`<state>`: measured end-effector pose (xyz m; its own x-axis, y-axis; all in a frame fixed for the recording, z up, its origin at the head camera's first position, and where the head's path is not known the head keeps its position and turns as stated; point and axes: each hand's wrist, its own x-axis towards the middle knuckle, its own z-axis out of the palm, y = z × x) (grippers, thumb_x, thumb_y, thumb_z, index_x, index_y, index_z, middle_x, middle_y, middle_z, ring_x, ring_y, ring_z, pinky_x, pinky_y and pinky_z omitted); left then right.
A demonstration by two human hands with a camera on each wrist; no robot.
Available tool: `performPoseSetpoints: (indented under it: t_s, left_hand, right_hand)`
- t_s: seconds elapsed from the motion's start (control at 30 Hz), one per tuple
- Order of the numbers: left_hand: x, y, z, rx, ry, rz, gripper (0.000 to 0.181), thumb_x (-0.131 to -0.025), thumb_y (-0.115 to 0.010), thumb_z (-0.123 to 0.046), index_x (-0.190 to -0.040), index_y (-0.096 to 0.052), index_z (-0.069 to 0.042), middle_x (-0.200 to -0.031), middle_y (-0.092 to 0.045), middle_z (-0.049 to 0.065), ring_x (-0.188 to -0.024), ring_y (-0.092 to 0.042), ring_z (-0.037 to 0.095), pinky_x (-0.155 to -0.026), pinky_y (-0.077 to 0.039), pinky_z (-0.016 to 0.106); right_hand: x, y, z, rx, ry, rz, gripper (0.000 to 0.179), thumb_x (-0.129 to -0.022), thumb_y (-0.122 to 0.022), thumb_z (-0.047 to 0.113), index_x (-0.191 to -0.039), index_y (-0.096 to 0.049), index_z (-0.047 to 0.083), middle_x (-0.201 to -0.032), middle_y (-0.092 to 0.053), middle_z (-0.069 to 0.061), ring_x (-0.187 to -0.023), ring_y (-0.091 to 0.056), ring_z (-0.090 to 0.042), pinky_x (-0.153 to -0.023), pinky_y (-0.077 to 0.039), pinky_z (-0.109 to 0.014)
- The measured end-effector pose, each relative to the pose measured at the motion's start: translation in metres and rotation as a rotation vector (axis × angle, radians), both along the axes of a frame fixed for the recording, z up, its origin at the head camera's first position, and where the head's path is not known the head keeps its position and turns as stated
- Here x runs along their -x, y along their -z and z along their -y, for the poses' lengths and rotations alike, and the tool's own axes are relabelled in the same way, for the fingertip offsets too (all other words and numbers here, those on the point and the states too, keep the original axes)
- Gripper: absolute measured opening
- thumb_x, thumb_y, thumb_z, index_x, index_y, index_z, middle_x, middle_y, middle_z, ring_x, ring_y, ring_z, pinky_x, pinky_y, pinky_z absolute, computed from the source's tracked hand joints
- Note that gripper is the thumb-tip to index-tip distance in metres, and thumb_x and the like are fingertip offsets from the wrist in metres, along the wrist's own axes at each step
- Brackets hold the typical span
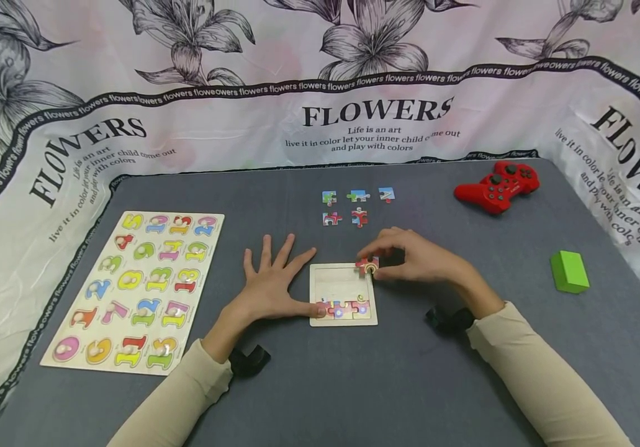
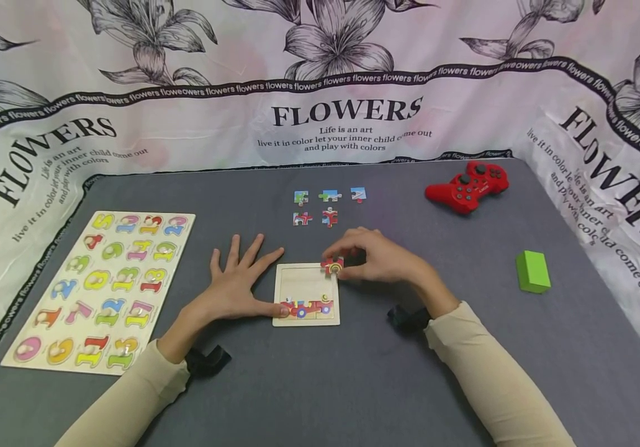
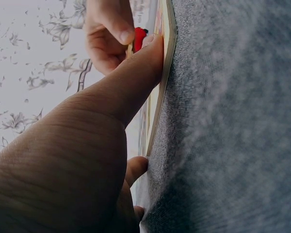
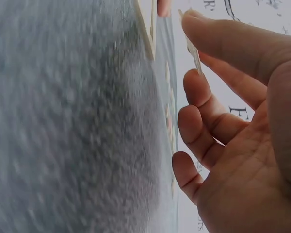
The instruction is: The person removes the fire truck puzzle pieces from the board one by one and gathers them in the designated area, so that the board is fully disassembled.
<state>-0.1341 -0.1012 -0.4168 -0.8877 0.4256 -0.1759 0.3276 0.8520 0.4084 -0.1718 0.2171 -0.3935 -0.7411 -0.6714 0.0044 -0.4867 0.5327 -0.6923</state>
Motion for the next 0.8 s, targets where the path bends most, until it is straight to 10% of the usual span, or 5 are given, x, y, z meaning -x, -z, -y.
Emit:
performPoseSetpoints:
  t_s: [0.8]
  left_hand:
    - [-0.002,-0.001,0.001,-0.013,0.001,-0.003,0.112,-0.069,-0.077,-0.076,-0.162,-0.025,-0.039,-0.174,0.002,0.006,-0.155,0.021,0.045,-0.114,0.014,0.076]
  right_hand:
    - [0.046,0.005,-0.045,-0.065,0.187,-0.015,0.038,-0.095,-0.072,0.015,-0.133,-0.068,0.016,-0.116,-0.062,-0.008,-0.102,-0.048,-0.023,-0.087,-0.042,-0.039]
